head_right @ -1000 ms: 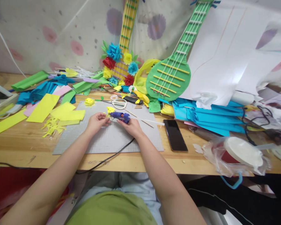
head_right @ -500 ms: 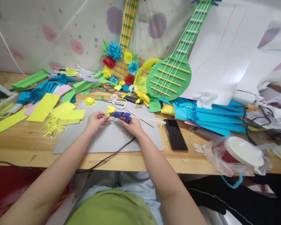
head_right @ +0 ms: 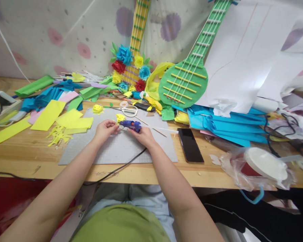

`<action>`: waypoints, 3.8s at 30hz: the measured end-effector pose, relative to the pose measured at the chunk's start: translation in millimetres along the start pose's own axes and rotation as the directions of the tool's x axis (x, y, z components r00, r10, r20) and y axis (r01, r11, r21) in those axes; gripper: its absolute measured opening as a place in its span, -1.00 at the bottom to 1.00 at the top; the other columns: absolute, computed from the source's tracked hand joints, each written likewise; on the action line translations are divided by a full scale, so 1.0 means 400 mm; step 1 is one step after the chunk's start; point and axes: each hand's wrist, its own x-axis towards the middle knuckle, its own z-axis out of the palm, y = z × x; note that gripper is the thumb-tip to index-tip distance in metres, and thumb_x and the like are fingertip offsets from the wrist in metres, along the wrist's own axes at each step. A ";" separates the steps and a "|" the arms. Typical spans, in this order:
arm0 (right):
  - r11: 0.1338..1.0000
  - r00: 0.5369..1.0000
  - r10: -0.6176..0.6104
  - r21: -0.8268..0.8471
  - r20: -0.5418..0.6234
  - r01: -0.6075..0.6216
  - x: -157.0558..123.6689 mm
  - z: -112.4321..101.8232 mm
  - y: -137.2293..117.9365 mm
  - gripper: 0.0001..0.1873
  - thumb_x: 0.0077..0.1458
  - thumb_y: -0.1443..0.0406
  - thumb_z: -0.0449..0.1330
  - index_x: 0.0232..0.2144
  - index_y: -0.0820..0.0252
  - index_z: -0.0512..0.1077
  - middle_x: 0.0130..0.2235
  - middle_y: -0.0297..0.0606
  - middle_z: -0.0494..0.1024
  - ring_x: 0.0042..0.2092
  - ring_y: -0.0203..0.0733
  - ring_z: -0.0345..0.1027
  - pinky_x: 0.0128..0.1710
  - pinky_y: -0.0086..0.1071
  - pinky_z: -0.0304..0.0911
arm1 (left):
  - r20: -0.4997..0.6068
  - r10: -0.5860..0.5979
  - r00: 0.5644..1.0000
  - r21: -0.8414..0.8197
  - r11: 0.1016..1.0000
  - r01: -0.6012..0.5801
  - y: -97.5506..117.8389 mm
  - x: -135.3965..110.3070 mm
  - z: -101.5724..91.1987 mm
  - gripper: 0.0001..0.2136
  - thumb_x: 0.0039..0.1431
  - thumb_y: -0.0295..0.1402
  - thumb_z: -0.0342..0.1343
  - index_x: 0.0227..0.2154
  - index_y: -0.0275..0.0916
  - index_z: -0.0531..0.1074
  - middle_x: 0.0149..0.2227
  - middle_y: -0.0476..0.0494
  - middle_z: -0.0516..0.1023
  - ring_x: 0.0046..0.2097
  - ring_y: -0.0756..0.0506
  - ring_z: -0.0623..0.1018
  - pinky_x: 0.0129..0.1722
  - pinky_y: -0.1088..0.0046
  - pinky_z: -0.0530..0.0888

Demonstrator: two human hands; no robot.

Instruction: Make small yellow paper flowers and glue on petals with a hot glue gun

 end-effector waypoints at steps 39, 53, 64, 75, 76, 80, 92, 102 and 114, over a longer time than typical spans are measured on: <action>0.963 0.954 0.194 0.229 -0.229 -0.140 0.011 -0.010 -0.015 -0.55 -0.15 -0.03 0.15 -0.43 0.25 0.49 -0.51 -0.27 0.50 -0.45 -0.23 0.35 -0.42 -0.42 0.24 | 0.000 0.054 0.999 -0.014 0.998 -0.054 0.009 0.005 -0.021 -0.66 -0.25 -0.30 0.25 -0.37 -0.29 0.32 -0.44 -0.09 0.52 -0.41 -0.05 0.55 -0.52 0.49 0.47; 0.888 0.897 0.375 0.367 -0.233 -0.276 0.027 -0.027 -0.002 -0.52 -0.18 -0.12 0.13 -0.64 0.19 0.39 -0.75 -0.39 0.29 -0.68 -0.35 0.14 -0.62 -0.45 0.14 | 0.501 0.580 0.642 0.722 0.129 -0.680 0.115 0.119 -0.037 -0.85 0.07 -0.41 -0.05 -0.40 -0.22 0.42 -0.24 -0.14 0.49 -0.22 -0.06 0.46 -0.29 0.47 0.36; 0.882 0.891 0.384 0.382 -0.245 -0.275 0.026 -0.029 -0.008 -0.53 -0.19 -0.10 0.14 -0.64 0.20 0.39 -0.73 -0.38 0.31 -0.68 -0.38 0.11 -0.65 -0.48 0.10 | 0.738 0.490 0.464 0.611 -0.194 -0.767 0.098 0.176 -0.039 -0.79 0.11 -0.50 -0.13 -0.44 -0.23 0.41 -0.28 -0.21 0.48 -0.31 -0.06 0.45 -0.41 0.44 0.31; 0.876 0.889 0.390 0.394 -0.242 -0.277 0.024 -0.034 -0.015 -0.53 -0.19 -0.10 0.14 -0.64 0.21 0.39 -0.76 -0.41 0.25 -0.69 -0.39 0.07 -0.66 -0.48 0.07 | 0.813 0.389 0.433 0.559 -0.315 -0.767 0.103 0.175 -0.040 -0.78 0.10 -0.54 -0.13 -0.42 -0.25 0.42 -0.26 -0.22 0.49 -0.23 -0.08 0.47 -0.35 0.43 0.37; 0.876 0.888 0.391 0.395 -0.241 -0.278 0.024 -0.033 -0.014 -0.52 -0.19 -0.10 0.14 -0.64 0.21 0.39 -0.76 -0.41 0.25 -0.69 -0.40 0.07 -0.66 -0.48 0.07 | 0.815 0.386 0.431 0.559 -0.332 -0.759 0.103 0.173 -0.041 -0.78 0.10 -0.54 -0.13 -0.41 -0.25 0.43 -0.25 -0.22 0.50 -0.23 -0.08 0.47 -0.35 0.43 0.37; 0.868 0.884 0.399 0.412 -0.243 -0.278 0.025 -0.030 -0.011 -0.52 -0.20 -0.10 0.15 -0.64 0.22 0.39 -0.75 -0.41 0.26 -0.69 -0.40 0.08 -0.65 -0.48 0.07 | 0.820 0.363 0.443 0.560 -0.343 -0.754 0.101 0.172 -0.048 -0.75 0.12 -0.53 -0.14 -0.35 -0.24 0.44 -0.22 -0.21 0.50 -0.19 -0.09 0.48 -0.32 0.41 0.40; 0.871 0.886 0.395 0.406 -0.243 -0.277 0.030 -0.026 0.001 -0.53 -0.18 -0.09 0.15 -0.65 0.21 0.38 -0.76 -0.42 0.25 -0.69 -0.38 0.10 -0.64 -0.46 0.08 | 0.604 0.330 0.726 0.794 -0.170 -0.583 0.095 0.160 -0.126 -0.43 -0.03 -0.61 -0.09 0.09 -0.11 0.19 0.14 -0.19 0.21 0.12 -0.17 0.29 0.02 0.27 0.31; 0.877 0.890 0.386 0.397 -0.244 -0.271 0.032 -0.023 0.014 -0.51 -0.19 -0.11 0.14 -0.65 0.22 0.40 -0.76 -0.41 0.26 -0.70 -0.39 0.10 -0.65 -0.48 0.08 | 0.131 0.150 0.980 0.898 0.401 -0.182 0.102 0.170 -0.112 -0.73 0.01 -0.40 -0.03 -0.21 -0.24 0.43 -0.13 -0.15 0.49 -0.08 -0.12 0.45 -0.06 0.38 0.35; 0.879 0.893 0.376 0.400 -0.248 -0.259 0.033 -0.023 0.017 -0.51 -0.18 -0.11 0.13 -0.65 0.22 0.40 -0.78 -0.42 0.25 -0.71 -0.39 0.10 -0.66 -0.47 0.07 | 0.292 0.007 0.957 0.718 0.659 -0.224 0.095 0.184 -0.064 -0.69 -0.12 -0.32 0.08 -0.24 -0.24 0.44 -0.22 -0.11 0.53 -0.20 -0.07 0.50 -0.19 0.44 0.41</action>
